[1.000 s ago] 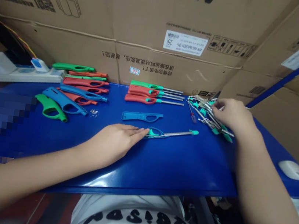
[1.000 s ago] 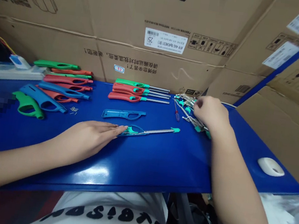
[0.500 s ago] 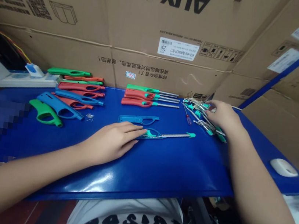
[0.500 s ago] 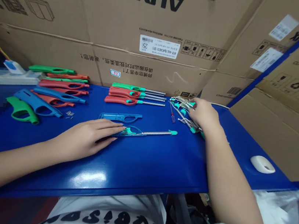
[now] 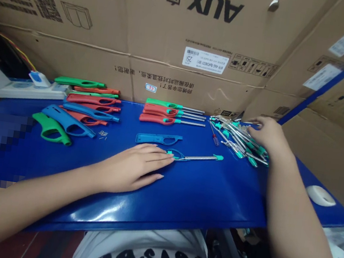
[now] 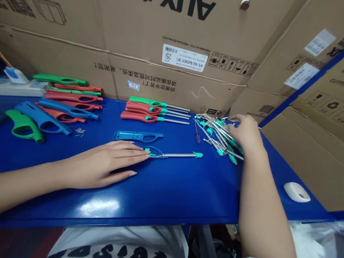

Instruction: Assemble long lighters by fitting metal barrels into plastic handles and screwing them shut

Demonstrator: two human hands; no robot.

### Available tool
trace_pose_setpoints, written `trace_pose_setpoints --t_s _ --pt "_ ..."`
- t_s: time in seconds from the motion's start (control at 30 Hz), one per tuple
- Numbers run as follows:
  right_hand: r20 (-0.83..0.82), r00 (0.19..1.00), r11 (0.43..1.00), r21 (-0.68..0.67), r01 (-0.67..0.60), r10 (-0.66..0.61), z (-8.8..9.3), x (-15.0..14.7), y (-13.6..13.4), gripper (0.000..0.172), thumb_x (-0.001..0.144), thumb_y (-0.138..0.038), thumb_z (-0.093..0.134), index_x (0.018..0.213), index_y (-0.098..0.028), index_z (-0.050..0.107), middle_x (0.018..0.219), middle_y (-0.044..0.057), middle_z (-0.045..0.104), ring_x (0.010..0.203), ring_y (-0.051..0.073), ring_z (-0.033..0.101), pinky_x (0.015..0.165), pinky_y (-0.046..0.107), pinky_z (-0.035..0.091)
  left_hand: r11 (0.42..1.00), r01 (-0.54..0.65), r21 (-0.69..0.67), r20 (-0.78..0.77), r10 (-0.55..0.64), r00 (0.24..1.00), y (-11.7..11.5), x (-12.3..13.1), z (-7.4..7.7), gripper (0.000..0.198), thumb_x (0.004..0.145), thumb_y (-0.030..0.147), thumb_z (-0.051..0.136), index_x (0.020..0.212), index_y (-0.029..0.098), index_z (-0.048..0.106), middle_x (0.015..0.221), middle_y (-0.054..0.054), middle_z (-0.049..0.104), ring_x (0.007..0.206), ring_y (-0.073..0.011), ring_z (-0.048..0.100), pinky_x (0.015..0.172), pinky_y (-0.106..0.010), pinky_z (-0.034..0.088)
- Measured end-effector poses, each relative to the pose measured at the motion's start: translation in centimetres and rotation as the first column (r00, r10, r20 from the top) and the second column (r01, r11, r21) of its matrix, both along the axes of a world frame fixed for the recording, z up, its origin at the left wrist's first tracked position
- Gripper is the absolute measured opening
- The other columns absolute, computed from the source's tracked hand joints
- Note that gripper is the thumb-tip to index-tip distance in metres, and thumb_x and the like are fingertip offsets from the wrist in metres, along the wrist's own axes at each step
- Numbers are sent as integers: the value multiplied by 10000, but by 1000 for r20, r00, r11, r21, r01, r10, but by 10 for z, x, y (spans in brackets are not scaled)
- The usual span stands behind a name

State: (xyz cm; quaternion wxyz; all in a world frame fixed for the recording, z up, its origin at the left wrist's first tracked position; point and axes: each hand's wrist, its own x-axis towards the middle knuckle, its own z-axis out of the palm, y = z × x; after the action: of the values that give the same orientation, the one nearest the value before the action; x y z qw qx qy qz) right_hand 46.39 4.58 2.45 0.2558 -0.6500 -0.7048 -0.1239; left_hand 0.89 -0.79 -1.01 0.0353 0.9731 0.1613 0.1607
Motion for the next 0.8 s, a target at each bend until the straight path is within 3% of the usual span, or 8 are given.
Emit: trace_pose_setpoints --t_s 0.13,0.23,0.3,0.43,0.67,0.8 --pt "63 990 989 -63 133 -129 -11 -26 7 322 781 -283 643 1052 -163 768 1001 156 685 961 344 629 874 486 504 1000 4 9 17 -5 1000 0 0 1 450 1030 302 487 1470 215 521 1427 -77 621 1307 -257 570 1131 -439 451" --pt "98 980 978 -103 181 -171 -19 -44 9 545 860 -353 574 1369 -168 638 1226 207 638 1119 404 583 915 543 492 1000 2 -6 28 -2 1000 -1 0 3 430 1025 280 488 1448 225 547 1395 -76 644 1276 -250 585 1098 -427 475" --pt "134 979 973 -156 171 -151 -23 -50 10 586 900 -371 516 1464 -217 556 1296 208 613 1176 424 544 929 587 469 1000 2 -10 32 -2 999 -1 0 4 426 1024 273 487 1442 222 552 1378 -77 654 1255 -250 594 1082 -425 485" --pt "144 982 959 -241 152 -120 -31 -52 15 556 923 -412 466 1450 -270 568 1330 178 626 1223 425 511 980 642 406 1000 -5 -5 55 5 998 -1 -1 5 462 1018 278 497 1476 218 509 1361 -95 660 1231 -246 610 1071 -411 489" --pt "66 988 969 -196 150 -140 -34 -52 23 395 911 -343 491 1215 -202 699 1265 150 693 1194 358 583 1007 570 418 1000 4 22 98 -6 995 -2 -2 6 457 1015 267 497 1467 205 511 1321 -101 678 1196 -239 624 1045 -391 500" --pt "38 986 972 -168 165 -161 -35 -55 24 356 908 -405 552 1144 -195 716 1223 164 701 1171 371 597 964 563 445 1000 -20 2 94 20 995 -1 -2 4 432 1017 270 493 1440 197 537 1289 -102 689 1169 -237 629 1020 -382 512"
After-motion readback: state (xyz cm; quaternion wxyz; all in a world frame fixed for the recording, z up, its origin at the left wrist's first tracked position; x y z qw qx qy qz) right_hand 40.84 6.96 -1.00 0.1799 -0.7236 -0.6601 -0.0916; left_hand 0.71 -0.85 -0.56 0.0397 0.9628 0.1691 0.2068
